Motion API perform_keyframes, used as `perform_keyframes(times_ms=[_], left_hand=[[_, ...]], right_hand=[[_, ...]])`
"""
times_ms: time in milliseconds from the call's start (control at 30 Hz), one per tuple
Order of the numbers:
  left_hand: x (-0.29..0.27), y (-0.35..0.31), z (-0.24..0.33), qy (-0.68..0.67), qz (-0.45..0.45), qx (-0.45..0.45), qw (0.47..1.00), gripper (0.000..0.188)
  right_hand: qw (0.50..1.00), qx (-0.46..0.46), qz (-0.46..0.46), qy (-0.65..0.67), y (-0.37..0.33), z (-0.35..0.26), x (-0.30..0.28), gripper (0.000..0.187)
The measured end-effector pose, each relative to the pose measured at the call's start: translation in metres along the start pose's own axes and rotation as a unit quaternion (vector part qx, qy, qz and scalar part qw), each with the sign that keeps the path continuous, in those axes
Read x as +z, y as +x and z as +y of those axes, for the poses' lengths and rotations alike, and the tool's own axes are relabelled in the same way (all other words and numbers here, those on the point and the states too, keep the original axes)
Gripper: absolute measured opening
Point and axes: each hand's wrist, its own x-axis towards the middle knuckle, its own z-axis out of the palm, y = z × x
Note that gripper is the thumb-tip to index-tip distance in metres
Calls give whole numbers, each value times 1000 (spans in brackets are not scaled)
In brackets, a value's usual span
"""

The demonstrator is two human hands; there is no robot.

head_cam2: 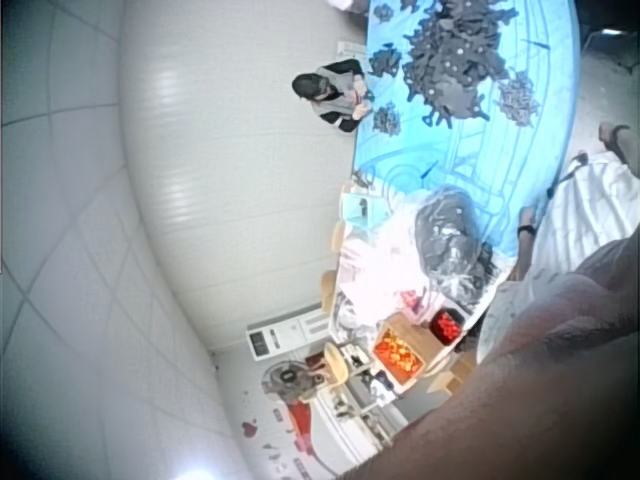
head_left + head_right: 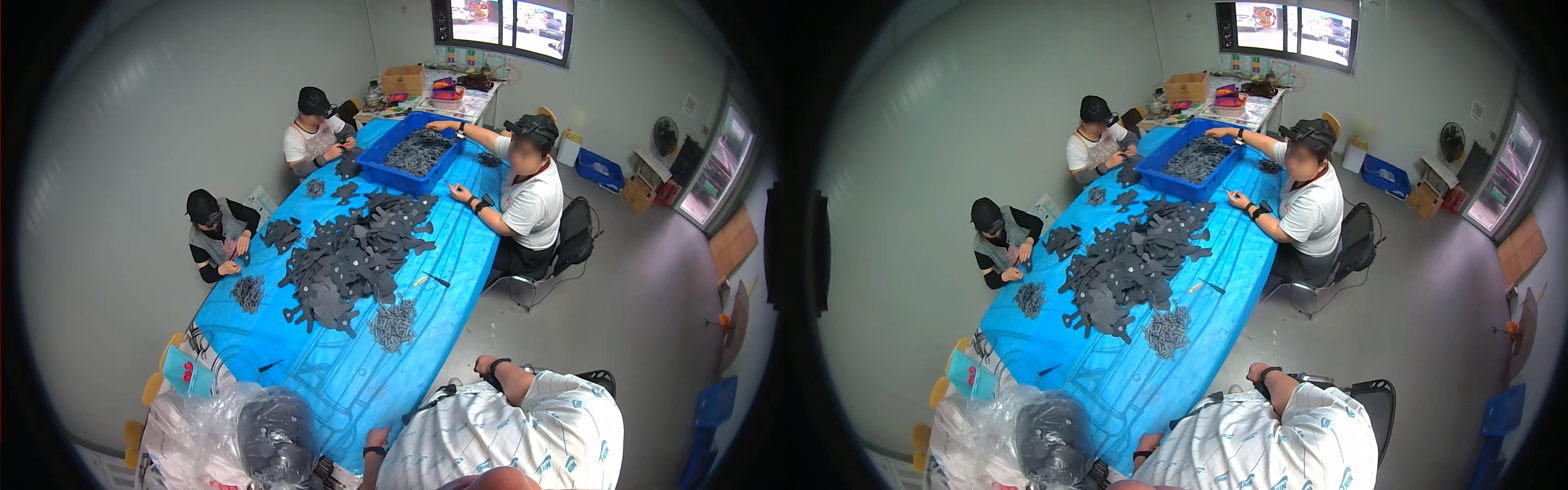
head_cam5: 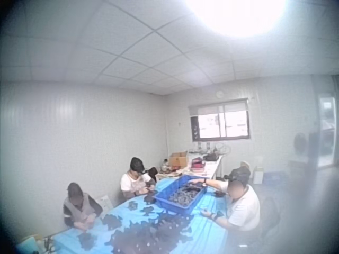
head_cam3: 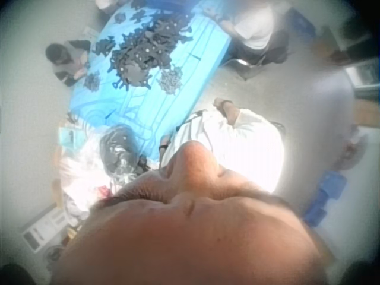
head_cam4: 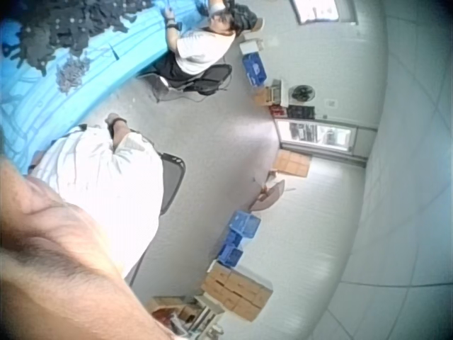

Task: Organize and gather shoe components and materials in a manufacturing setting.

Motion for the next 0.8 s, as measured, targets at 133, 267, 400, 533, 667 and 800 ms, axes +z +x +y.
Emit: perform_keyframes(times_ms=[133,267,400,533,667,800], left_hand=[[1,13,-5,14,-10,10,1000,43],[19,67,-58,142,-4,275,951,39],[16,86,-72,114,-53,240,963,37],[9,57,-44,15,-29,208,978,38],[3,35,-36,25,-36,178,983,40],[2,36,-36,52,-43,243,968,40]], right_hand=[[927,-97,355,74,14,3,2,55],[816,-284,364,349,-84,-119,-188,72],[760,-439,476,50,-185,-192,-253,80],[703,-556,435,-83,-242,-218,-225,81],[838,-285,190,425,-175,-196,-251,78],[840,-228,238,431,-116,-169,-268,77]])
